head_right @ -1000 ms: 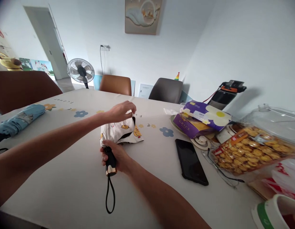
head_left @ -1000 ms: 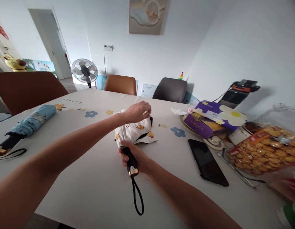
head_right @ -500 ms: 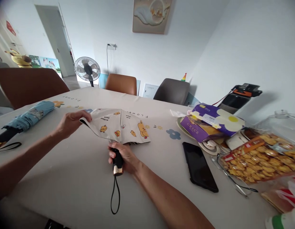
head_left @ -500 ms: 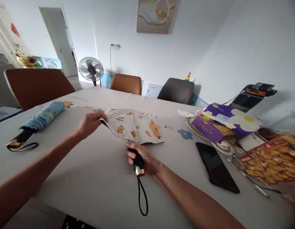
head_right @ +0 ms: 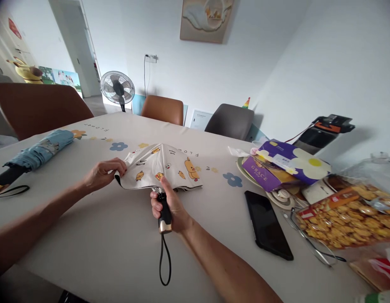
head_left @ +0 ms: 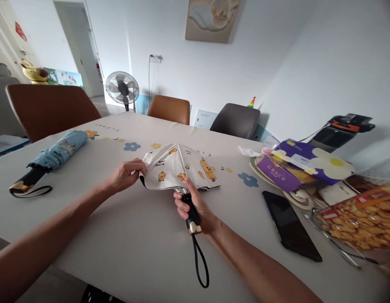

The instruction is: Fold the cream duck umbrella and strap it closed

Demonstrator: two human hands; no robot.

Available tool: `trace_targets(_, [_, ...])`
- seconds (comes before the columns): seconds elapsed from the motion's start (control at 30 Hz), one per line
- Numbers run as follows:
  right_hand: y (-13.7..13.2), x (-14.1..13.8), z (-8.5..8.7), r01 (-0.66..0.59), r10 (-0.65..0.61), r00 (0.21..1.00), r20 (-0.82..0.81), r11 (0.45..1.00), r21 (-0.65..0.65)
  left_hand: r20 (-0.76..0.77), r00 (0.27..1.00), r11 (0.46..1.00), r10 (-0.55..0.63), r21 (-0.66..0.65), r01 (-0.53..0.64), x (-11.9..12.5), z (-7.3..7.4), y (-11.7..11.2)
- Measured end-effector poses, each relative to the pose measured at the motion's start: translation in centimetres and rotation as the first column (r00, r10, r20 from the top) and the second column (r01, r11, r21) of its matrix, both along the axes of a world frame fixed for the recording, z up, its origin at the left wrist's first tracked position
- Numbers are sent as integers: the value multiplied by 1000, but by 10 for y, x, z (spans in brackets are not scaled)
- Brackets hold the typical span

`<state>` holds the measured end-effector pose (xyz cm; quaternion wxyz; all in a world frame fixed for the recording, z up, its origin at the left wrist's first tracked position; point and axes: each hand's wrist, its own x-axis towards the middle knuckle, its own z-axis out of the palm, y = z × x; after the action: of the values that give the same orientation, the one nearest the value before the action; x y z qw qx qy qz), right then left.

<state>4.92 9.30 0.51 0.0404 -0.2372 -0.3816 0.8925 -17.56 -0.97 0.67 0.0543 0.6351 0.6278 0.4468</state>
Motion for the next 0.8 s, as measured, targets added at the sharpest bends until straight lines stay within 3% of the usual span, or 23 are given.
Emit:
trace_targets(0.2, [-1,1,-1,20,-19,1000,-21,998,64,-23,1000,998,-7,-61,6,1,2,-1])
trace_targets(0.37, [-3,2,-4,-12,15,1000,-27,992,124,-57,998,974,-24,-226,11,-7,-11,5])
trace_targets(0.47, [-6,3,-3,-42,50,998,-38,980,194,-57,990,961,129,-239,-139,-12,-18,8])
trace_targets(0.53, [-8,4,-3,-44,53,998,-34,974,224,-43,950,942,308,-126,-311,-8,-16,6])
trace_targets(0.6, [-9,4,-4,-52,58,998,-17,971,232,-31,921,921,387,42,-386,5,-9,4])
trace_targets(0.63, [-9,3,-5,-55,58,998,-9,971,233,-46,928,925,369,118,-362,13,-6,4])
trace_targets(0.7, [-9,3,-6,-54,56,998,-2,970,237,-131,968,962,215,197,-187,30,-1,8])
trace_targets(0.8, [-10,2,-9,-75,77,997,-1,962,263,-236,971,992,34,124,-5,43,-3,29])
